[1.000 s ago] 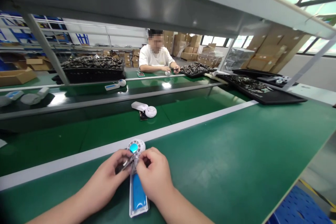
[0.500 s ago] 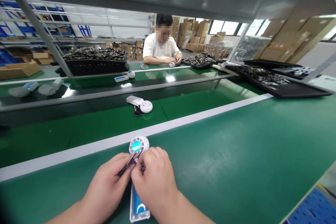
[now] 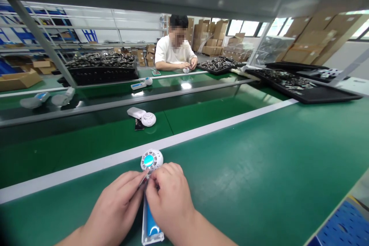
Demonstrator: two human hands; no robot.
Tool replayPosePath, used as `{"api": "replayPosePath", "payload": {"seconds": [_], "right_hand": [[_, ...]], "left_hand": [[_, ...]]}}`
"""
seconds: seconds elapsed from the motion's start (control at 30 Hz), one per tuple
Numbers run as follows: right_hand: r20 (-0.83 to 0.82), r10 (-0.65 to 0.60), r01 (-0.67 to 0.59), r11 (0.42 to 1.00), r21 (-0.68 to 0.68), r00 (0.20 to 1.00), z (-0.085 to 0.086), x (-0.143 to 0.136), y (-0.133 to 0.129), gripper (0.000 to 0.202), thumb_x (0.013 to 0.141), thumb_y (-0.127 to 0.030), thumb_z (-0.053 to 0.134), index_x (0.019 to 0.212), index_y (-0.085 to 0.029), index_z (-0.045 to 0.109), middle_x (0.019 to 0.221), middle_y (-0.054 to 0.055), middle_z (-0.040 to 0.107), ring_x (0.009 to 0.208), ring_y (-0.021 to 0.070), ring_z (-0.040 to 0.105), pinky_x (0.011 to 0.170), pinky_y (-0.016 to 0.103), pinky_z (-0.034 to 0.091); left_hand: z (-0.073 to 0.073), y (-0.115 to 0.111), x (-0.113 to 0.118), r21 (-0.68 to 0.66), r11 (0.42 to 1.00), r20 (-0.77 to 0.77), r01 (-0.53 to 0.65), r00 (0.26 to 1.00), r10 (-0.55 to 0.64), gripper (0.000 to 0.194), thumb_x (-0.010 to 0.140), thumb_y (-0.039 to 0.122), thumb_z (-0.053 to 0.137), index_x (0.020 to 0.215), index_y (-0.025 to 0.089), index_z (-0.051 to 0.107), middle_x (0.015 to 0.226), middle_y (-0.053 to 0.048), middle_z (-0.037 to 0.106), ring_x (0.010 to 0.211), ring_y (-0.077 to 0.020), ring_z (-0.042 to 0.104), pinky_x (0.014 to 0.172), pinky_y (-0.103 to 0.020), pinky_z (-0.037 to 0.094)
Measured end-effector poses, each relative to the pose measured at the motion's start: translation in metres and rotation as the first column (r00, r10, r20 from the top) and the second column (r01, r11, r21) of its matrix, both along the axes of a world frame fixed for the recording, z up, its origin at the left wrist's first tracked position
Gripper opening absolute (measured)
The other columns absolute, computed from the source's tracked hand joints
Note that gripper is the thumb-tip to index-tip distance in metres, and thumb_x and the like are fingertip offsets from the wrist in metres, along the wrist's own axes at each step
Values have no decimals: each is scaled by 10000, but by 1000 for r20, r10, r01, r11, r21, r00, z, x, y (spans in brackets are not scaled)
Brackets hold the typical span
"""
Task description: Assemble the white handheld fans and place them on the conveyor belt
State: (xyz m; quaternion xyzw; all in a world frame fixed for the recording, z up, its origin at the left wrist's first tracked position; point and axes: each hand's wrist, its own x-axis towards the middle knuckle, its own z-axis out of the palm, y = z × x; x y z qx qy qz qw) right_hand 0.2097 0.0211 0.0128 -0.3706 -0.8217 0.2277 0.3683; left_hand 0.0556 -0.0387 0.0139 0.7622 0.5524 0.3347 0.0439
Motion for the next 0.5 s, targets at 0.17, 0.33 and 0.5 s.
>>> {"api": "replayPosePath", "payload": {"seconds": [0.17, 0.33, 0.5], "right_hand": [[44, -3, 1, 999, 49, 999, -2, -2, -1, 176, 843, -105, 480, 696, -196, 512, 723, 22, 581, 719, 178, 520, 717, 324, 393], [19, -7, 9, 995, -104, 1000, -1, -3, 5, 193, 883, -203, 496, 719, -209, 598, 746, 23, 628, 740, 186, 584, 702, 302, 446], [-83, -109, 90, 975, -202, 991, -27, 12, 28, 267, 867, -454, 545, 949, -238, 678, 889, 41, 689, 818, 202, 662, 753, 286, 531]], "left_hand": [[0, -1, -2, -111, 993, 90, 40, 996, -30, 393, 938, 130, 429, 1283, 210, 602, 998, -105, 670, 869, -220, 622, 768, -360, 550], [14, 7, 6, -391, 920, 548, 29, 810, 208, 228, 857, 178, 561, 976, 197, 755, 898, -71, 702, 840, -209, 656, 794, -323, 519], [30, 28, -41, -518, 830, 705, -207, 447, 551, 306, 755, 181, 599, 1031, 102, 703, 947, -135, 741, 836, -253, 705, 709, -321, 534]]}}
